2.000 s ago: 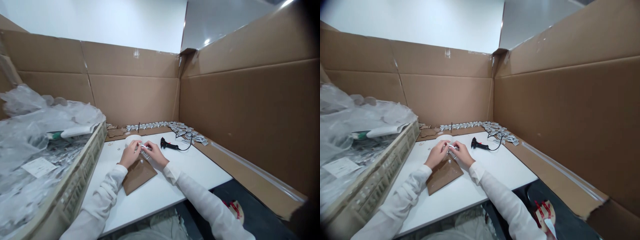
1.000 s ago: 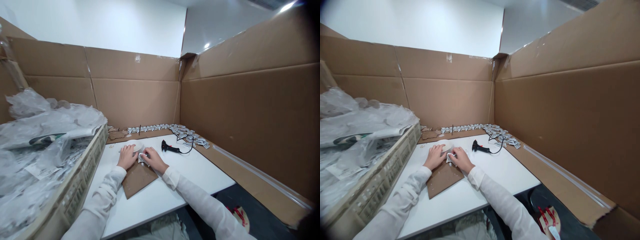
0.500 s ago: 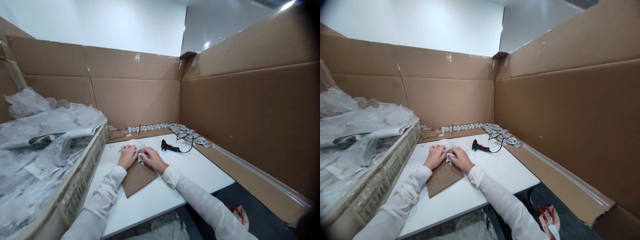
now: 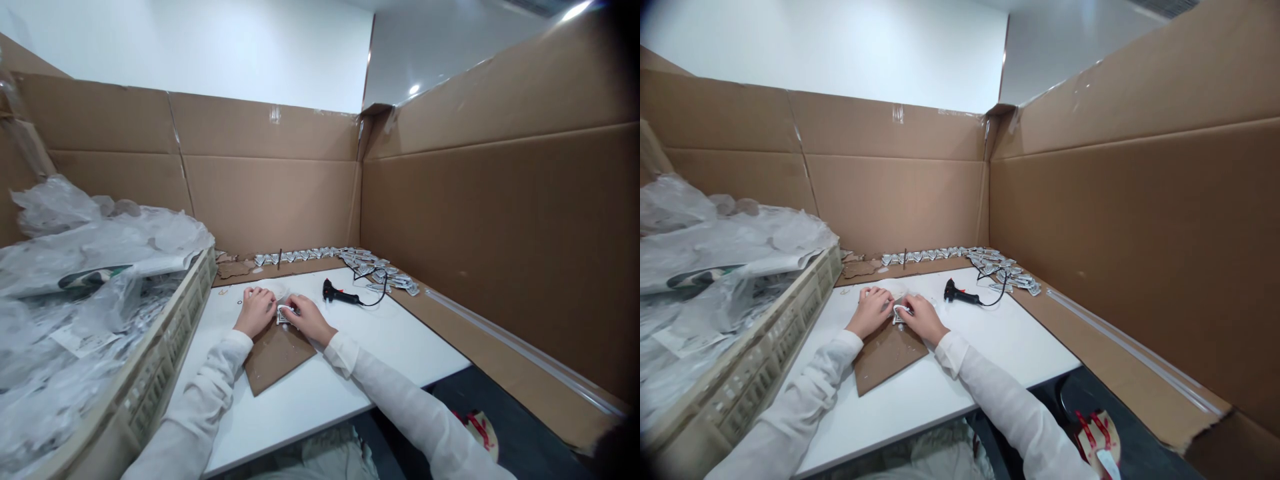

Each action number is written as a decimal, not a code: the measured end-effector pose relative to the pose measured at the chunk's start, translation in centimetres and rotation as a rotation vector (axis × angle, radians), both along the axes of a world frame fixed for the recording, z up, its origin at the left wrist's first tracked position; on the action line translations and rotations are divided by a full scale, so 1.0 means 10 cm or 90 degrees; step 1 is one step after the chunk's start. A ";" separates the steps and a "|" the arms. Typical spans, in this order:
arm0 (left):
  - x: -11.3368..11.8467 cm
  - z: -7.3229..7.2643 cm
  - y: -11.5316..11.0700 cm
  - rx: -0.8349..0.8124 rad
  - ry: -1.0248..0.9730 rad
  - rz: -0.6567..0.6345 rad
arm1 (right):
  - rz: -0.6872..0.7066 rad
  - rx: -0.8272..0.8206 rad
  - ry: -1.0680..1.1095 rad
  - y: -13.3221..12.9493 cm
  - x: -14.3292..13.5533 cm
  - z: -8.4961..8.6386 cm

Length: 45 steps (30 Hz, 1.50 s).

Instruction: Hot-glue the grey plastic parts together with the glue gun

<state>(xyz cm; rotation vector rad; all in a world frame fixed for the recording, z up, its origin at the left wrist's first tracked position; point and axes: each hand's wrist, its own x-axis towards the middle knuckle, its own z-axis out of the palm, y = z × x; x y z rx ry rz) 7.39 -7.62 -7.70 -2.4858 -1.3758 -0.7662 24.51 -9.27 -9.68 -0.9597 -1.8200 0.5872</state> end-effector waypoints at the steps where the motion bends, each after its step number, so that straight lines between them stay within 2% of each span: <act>1: 0.00 0.00 -0.01 -0.007 0.004 -0.007 | 0.005 -0.016 0.031 0.01 -0.01 -0.01; 5: 0.00 -0.04 0.00 -0.026 0.010 -0.030 | 0.010 -0.108 0.190 0.11 -0.04 -0.07; 10: -0.04 -0.08 0.06 -0.019 -0.033 -0.013 | -0.004 -0.192 0.358 0.23 -0.01 -0.10; 13: -0.07 -0.08 0.09 0.000 -0.023 -0.011 | 0.005 -0.226 0.425 0.23 0.01 -0.08; 17: -0.11 -0.06 0.09 0.018 0.010 0.034 | 0.048 -0.290 0.490 0.18 0.00 -0.04; 19: -0.14 -0.05 0.09 0.009 0.015 0.019 | 0.072 -0.321 0.517 0.15 -0.01 0.00; 24: -0.23 0.00 0.08 -0.022 0.006 -0.087 | 0.132 -0.376 0.556 0.06 0.03 0.15; 29: -0.26 0.03 0.12 -0.013 -0.027 -0.129 | 0.170 -0.390 0.571 0.00 0.06 0.24; 32: -0.25 -0.02 0.16 -0.037 0.005 -0.138 | 0.183 -0.396 0.570 -0.02 0.04 0.24; 37: -0.25 -0.12 0.19 -0.043 0.043 -0.085 | 0.198 -0.406 0.566 -0.03 0.03 0.22; 45: -0.26 -0.03 0.19 -0.001 0.006 -0.160 | 0.221 -0.409 0.587 -0.07 0.04 0.24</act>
